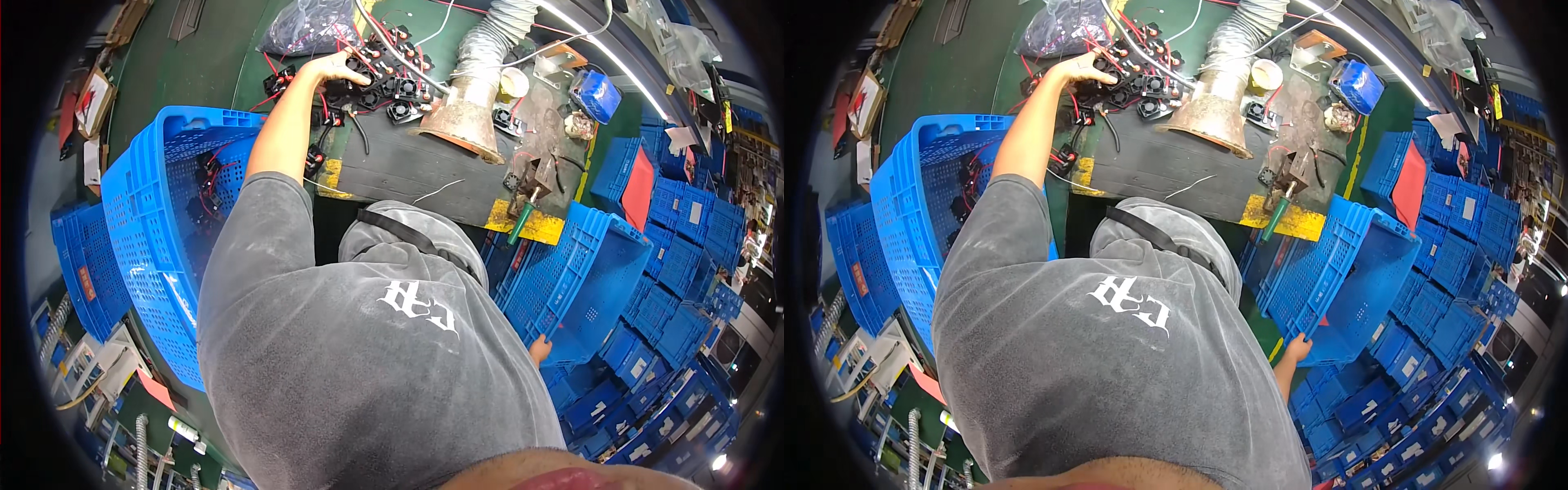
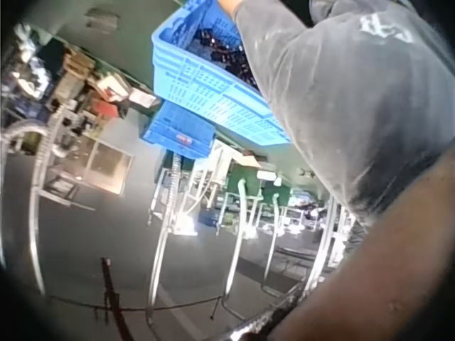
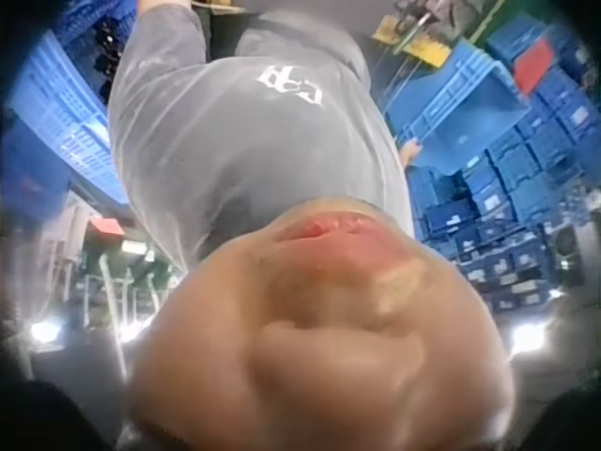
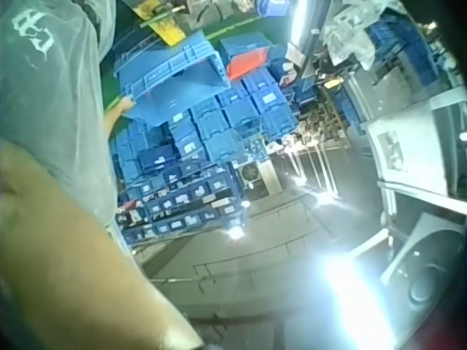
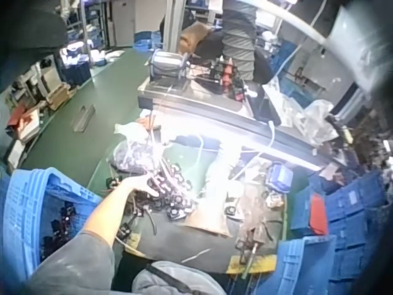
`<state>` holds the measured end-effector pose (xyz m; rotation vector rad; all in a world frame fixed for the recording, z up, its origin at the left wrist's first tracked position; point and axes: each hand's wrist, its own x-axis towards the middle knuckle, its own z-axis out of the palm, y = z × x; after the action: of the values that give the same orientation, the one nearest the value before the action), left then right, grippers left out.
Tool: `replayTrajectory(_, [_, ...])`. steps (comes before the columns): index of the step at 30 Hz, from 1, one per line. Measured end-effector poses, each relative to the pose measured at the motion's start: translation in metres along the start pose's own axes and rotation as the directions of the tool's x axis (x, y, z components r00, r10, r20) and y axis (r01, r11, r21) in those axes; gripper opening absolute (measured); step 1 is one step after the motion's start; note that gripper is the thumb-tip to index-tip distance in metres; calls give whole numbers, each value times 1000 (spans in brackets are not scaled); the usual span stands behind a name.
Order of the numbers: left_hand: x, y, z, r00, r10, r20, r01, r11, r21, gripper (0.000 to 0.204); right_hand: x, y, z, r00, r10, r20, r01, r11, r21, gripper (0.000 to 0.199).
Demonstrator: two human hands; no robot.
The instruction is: Soldering wires to small cooling fan assemblies and organizing them in crates.
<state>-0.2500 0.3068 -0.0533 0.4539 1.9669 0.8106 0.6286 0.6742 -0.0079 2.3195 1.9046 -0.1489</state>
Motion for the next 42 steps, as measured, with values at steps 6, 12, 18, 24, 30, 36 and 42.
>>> replayTrajectory(6, [-13,-12,10,997,37,-73,-58,946,-319,113,-7,-12,1,998,10,-54,-10,1000,17,60])
replayTrajectory(12, [-8,-21,22,968,45,-246,-101,971,-218,119,-12,-15,-7,1000,13,-5,-13,1000,19,64])
replayTrajectory(18, [-8,-21,22,951,115,-287,-164,975,-153,112,-14,-21,-4,998,53,-16,-53,998,-16,66])
replayTrajectory(24, [-14,-30,27,913,247,-326,-318,930,-184,108,-7,-11,0,999,-15,-39,16,1000,10,63])
replayTrajectory(30, [-61,8,31,875,138,-464,-321,883,-341,93,-11,-3,0,998,-59,-21,61,992,108,61])
replayTrajectory(36, [-78,0,39,875,31,-484,-295,827,-479,106,-5,-4,1,999,-34,-18,35,997,69,63])
replayTrajectory(42, [-115,26,58,950,-41,-310,-191,706,-682,106,-12,-6,1,998,-33,-50,35,998,53,64])
